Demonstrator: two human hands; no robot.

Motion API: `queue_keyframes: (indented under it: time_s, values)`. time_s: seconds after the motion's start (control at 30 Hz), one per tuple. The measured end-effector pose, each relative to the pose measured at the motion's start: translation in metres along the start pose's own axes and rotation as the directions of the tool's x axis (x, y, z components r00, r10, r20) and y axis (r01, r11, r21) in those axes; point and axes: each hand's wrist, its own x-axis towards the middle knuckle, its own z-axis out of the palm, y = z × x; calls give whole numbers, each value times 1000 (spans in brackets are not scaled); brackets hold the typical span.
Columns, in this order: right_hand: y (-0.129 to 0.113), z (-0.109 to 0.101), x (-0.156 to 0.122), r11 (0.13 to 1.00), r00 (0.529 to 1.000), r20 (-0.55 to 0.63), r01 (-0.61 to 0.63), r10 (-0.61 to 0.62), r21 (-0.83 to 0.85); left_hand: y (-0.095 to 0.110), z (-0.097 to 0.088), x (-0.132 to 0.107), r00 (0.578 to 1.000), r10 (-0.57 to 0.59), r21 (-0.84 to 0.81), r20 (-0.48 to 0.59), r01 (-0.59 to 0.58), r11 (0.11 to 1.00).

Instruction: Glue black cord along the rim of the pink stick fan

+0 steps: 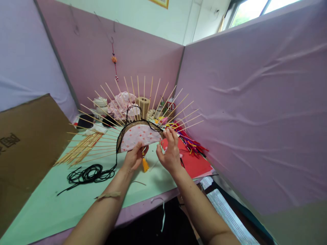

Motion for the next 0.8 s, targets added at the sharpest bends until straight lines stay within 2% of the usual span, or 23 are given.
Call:
queue_keyframes:
  time_s: [0.1, 0.3, 0.4, 0.47, 0.57, 0.7, 0.8]
  values:
    - [-4, -4, 4, 999, 999, -6, 41, -41, 10, 0, -1, 0, 1000, -10, -13, 7, 10, 1000]
    - [-14, -13, 11, 999, 966, -256, 33, -28, 16, -1, -2, 1, 1000, -15, -25, -2, 15, 1000]
    - [-17, -10, 16, 999, 961, -277, -2, 15, 46, -3, -2, 1, 1000, -10, -20, -11, 10, 1000]
    - [-21, -7, 23, 999, 968, -249, -6, 15, 39, -4, -1, 1, 1000, 3, -13, 0, -3, 1000]
    - [-30, 1, 43, 998, 981, -188, 52, -47, 20, -4, 1, -1, 999, 24, 0, 29, -24, 1000]
    - [-44, 14, 90, 978, 979, -44, 195, -199, -77, -4, 3, -3, 998, 33, 30, 62, -35, 999]
    - [-48, 26, 125, 941, 966, 72, 256, -246, -221, -4, 2, -4, 995, 60, 43, 79, -63, 997]
